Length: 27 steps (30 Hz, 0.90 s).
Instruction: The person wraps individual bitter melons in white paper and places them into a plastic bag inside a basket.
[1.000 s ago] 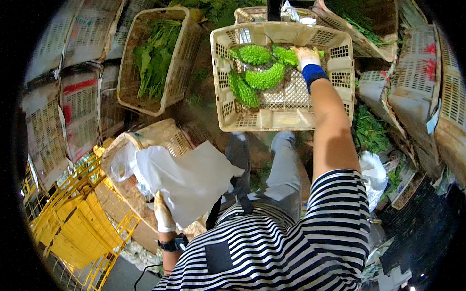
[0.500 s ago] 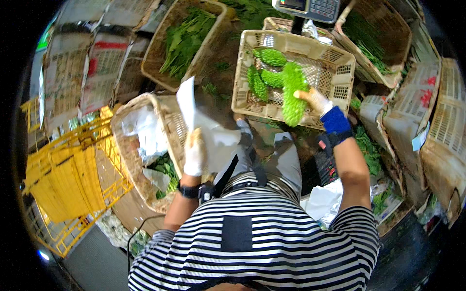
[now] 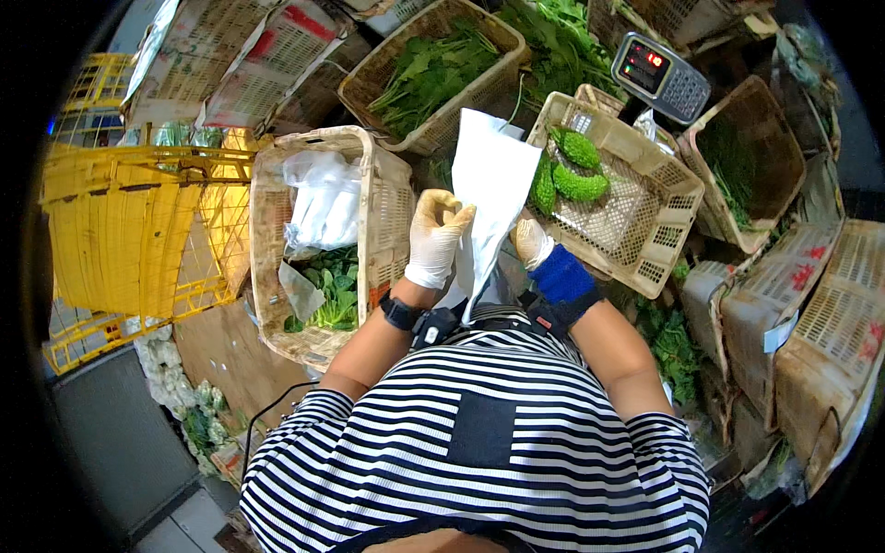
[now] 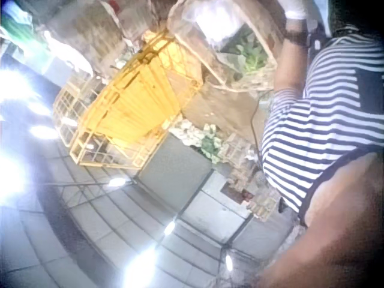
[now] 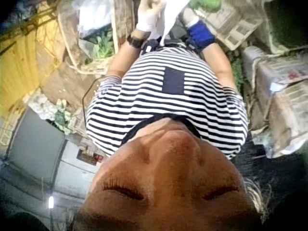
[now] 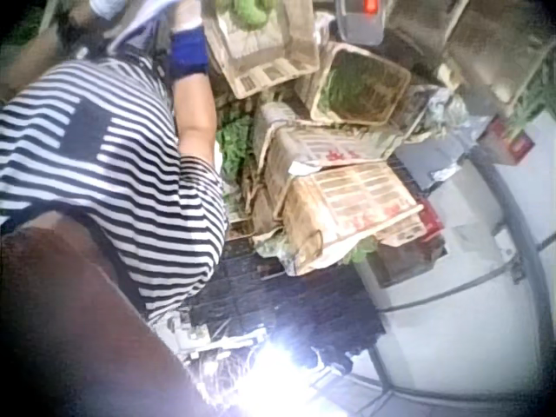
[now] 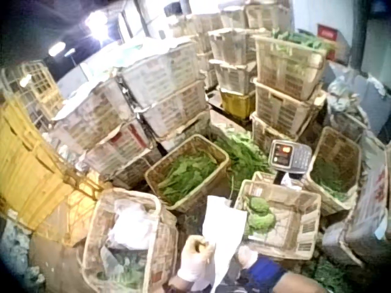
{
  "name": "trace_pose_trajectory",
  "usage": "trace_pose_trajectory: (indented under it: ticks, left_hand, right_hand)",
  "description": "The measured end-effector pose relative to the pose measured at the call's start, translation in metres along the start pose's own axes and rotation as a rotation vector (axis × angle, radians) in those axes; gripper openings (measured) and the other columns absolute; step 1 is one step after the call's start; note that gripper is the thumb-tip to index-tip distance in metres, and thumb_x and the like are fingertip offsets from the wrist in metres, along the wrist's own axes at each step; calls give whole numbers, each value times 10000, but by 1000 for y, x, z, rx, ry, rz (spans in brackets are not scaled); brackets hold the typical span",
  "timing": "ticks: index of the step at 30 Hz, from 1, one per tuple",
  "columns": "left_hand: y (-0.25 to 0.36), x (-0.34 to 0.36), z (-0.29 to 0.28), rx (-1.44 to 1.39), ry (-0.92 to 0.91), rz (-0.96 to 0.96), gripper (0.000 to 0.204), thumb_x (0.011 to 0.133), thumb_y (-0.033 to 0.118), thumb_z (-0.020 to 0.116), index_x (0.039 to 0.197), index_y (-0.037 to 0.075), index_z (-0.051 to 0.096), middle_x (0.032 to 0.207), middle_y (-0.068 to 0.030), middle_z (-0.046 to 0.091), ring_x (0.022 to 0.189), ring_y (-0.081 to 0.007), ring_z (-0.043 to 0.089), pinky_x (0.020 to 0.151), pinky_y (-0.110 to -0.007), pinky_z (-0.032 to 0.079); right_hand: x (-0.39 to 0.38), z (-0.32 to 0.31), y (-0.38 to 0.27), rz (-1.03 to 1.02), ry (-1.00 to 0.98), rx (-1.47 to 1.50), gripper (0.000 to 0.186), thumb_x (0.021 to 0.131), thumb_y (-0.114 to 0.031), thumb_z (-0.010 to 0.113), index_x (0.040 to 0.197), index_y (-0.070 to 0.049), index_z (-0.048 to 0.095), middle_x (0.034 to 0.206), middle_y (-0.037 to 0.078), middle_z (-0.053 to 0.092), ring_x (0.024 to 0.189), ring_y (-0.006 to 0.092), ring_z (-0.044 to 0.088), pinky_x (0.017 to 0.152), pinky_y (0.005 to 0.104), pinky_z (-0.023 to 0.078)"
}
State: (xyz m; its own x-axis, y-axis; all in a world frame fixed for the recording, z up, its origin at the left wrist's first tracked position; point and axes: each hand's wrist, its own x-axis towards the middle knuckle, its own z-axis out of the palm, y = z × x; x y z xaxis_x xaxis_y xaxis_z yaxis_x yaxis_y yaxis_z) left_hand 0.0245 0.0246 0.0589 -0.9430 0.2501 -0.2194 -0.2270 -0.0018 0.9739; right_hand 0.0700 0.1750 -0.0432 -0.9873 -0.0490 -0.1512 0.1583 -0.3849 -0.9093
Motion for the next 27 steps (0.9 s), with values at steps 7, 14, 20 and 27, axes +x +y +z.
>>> trace_pose_trajectory:
  ticks: [7,14,20,27]
  left_hand:
    - [12,18,-5,-431,-226,-250,681,824,332,628,1350,74,281,1205,-105,488,1074,-193,501,916,-353,426]
    - [34,20,-11,-703,-317,-522,467,827,270,620,1215,67,460,1099,-103,573,1005,-209,561,856,-369,476]
    - [21,36,-1,-599,-120,-244,465,842,256,610,1227,60,439,1100,-103,566,995,-215,559,857,-354,472]
    - [45,28,17,-842,-251,-258,678,876,585,374,1372,138,253,1250,-50,458,1143,-224,437,988,-371,335]
  right_hand:
    - [27,31,-48,-16,-114,79,426,934,-233,454,1292,-15,377,1212,103,504,1044,186,513,902,304,428]
    - [42,36,-90,-115,56,-54,283,885,-152,478,1114,4,538,1043,157,583,965,249,563,837,333,451]
    - [24,72,-178,-531,468,-509,247,872,-135,510,1068,7,561,1048,137,571,980,236,540,893,325,412]
    - [24,99,-139,-376,453,-1122,655,791,-265,635,1323,-28,336,1299,276,353,1218,375,355,1020,409,289]
